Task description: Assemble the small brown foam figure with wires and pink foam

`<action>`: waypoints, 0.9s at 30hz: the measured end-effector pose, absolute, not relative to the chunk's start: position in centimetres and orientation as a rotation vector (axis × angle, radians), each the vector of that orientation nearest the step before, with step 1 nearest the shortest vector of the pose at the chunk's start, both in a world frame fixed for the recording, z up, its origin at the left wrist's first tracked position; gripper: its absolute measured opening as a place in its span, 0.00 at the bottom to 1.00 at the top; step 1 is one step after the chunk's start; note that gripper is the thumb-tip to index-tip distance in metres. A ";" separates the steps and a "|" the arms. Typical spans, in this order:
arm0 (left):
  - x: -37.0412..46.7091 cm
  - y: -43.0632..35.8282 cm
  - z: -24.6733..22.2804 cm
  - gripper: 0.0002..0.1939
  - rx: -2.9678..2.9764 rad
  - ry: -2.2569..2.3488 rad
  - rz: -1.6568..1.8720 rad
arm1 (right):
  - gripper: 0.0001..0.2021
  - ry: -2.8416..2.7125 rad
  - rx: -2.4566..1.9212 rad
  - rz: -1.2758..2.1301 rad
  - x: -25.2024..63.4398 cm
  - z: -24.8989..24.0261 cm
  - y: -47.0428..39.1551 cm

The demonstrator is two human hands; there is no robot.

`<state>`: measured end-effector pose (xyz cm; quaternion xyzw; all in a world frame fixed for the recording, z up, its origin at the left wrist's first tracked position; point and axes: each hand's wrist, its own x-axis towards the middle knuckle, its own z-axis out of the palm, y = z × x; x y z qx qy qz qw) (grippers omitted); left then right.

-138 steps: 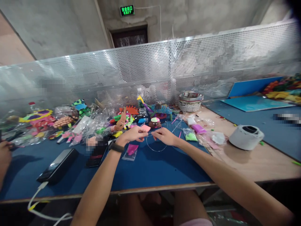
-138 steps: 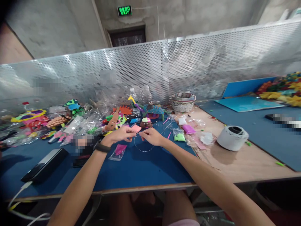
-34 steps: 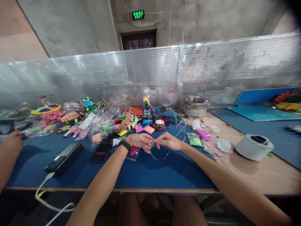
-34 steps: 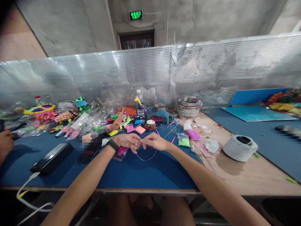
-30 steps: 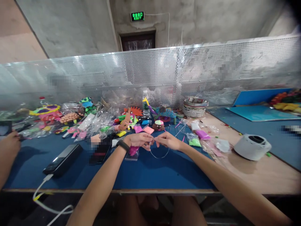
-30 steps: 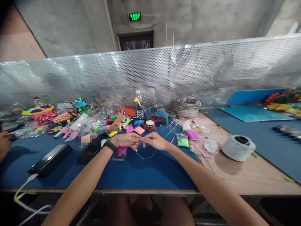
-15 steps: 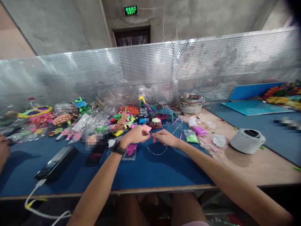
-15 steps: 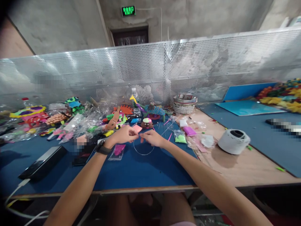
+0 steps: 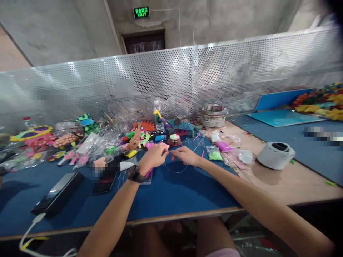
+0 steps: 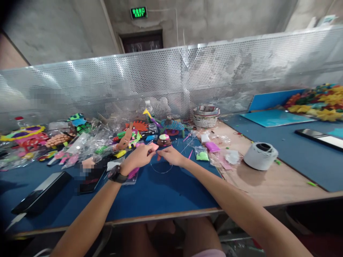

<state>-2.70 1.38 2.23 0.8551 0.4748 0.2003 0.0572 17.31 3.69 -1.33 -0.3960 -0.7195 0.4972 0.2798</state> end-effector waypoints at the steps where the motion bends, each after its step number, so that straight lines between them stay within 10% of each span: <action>1: -2.4 1.2 2.2 0.08 2.646 1.480 0.620 | 0.22 -1.922 -1.064 1.316 17.3 -1.4 3.8; 27: -3.3 3.1 1.1 0.21 1.523 1.046 0.867 | 0.22 -1.949 -0.929 0.859 18.0 -1.8 4.2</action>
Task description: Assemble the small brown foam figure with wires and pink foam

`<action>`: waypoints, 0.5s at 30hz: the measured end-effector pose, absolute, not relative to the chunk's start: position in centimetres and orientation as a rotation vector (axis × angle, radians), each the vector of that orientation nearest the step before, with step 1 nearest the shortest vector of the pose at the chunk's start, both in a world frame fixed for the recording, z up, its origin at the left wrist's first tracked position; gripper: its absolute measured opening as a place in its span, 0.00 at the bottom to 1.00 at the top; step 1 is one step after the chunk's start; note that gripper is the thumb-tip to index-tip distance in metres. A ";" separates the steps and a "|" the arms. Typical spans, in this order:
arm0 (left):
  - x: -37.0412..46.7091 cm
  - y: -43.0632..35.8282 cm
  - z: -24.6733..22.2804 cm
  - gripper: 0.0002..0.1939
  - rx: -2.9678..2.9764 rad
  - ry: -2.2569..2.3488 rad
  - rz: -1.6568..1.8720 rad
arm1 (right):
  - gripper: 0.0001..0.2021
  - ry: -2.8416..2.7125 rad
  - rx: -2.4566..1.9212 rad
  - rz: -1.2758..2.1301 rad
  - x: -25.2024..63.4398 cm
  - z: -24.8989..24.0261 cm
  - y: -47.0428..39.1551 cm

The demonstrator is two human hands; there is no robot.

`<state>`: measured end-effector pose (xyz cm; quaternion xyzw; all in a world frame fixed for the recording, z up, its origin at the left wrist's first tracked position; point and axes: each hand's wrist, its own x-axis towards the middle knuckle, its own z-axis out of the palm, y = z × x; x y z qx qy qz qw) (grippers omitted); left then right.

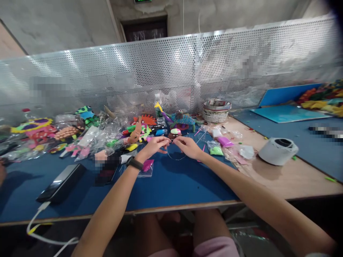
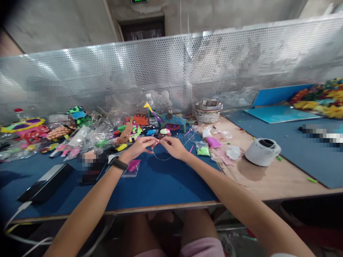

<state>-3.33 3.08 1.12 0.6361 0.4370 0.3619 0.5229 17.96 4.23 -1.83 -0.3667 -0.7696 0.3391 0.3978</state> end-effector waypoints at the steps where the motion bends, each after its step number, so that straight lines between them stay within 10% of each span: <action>1: -3.3 3.1 1.0 0.21 1.511 1.043 0.872 | 0.22 -1.963 -0.914 0.821 18.0 -1.8 4.2; 15: -3.5 3.0 1.6 0.11 1.025 0.772 0.736 | 0.25 -2.073 -0.848 0.747 17.9 -1.2 3.6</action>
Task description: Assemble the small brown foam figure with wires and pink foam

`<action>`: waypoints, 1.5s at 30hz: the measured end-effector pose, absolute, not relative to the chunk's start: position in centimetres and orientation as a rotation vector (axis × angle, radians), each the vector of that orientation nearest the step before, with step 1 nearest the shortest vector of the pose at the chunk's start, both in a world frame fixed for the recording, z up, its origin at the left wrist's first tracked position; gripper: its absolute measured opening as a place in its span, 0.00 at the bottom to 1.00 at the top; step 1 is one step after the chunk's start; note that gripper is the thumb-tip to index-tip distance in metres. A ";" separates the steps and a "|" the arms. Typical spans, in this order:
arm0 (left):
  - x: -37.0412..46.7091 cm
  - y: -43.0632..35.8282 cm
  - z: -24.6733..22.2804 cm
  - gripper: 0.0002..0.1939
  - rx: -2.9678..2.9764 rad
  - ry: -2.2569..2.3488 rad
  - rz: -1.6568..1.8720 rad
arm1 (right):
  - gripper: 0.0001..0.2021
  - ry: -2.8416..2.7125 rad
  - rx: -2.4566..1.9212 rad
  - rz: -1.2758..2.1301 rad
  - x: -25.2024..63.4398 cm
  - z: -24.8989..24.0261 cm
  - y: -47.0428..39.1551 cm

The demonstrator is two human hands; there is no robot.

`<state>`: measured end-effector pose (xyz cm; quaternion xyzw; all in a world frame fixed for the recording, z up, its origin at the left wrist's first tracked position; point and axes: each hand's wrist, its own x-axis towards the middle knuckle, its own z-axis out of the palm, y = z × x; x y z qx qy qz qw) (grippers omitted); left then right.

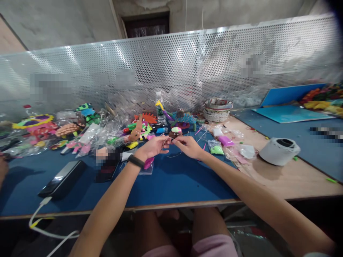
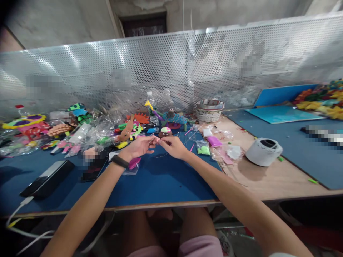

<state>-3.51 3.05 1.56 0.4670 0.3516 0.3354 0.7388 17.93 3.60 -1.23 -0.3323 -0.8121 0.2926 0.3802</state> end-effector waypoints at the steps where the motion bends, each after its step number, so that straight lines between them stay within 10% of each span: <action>1: -3.6 3.0 1.6 0.10 0.994 0.746 0.702 | 0.25 -2.075 -0.827 0.797 18.0 -1.2 3.5; 21: -1.6 1.7 1.6 0.05 0.846 0.506 0.799 | 0.21 -1.770 -0.732 1.328 18.4 -1.2 4.2; 45: -2.9 3.1 1.3 0.20 1.223 1.056 0.876 | 0.25 -2.034 -0.896 0.669 18.1 -1.4 4.3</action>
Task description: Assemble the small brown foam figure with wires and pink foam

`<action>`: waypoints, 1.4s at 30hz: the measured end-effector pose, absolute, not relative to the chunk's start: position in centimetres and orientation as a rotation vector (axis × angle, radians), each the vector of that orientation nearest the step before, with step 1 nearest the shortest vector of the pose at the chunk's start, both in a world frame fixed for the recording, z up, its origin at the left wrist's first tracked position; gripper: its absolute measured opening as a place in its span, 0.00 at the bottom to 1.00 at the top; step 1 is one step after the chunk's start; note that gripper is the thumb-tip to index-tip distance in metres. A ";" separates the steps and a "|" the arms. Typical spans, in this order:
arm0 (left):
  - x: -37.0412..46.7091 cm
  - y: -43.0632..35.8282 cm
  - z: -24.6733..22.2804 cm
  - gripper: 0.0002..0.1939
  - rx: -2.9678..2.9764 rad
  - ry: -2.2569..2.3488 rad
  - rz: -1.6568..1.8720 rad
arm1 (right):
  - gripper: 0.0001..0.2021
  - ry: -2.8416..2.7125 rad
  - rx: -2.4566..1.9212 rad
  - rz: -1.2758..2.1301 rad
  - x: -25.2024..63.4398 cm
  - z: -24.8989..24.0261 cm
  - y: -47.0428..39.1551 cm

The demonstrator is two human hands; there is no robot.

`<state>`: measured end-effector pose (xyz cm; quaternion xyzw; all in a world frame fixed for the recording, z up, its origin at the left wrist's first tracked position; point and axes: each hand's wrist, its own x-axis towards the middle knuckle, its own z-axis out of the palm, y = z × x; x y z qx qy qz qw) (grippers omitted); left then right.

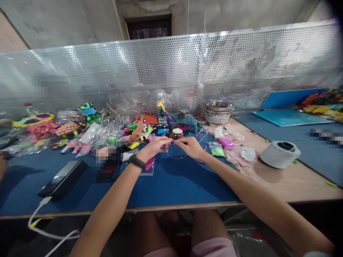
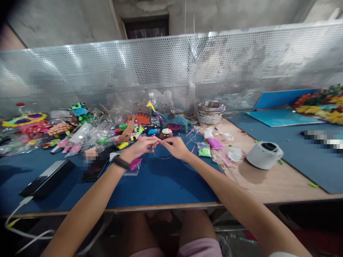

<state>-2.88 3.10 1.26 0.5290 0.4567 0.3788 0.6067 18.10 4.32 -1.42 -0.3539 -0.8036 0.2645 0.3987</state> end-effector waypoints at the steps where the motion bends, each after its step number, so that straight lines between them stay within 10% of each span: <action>1: -2.9 3.1 1.2 0.19 1.218 1.056 0.872 | 0.25 -2.045 -0.893 0.650 18.1 -1.4 4.2; 17: -3.7 3.3 1.3 0.18 1.221 1.026 0.831 | 0.22 -2.068 -0.916 0.561 17.7 -0.8 3.4; 25: -2.9 3.5 0.0 0.18 1.432 1.164 0.881 | 0.18 -1.814 -1.202 1.103 17.6 -1.8 4.1; 42: -2.4 4.1 -2.7 0.09 2.313 1.325 0.780 | 0.10 -2.286 -1.282 0.487 18.2 -2.9 5.3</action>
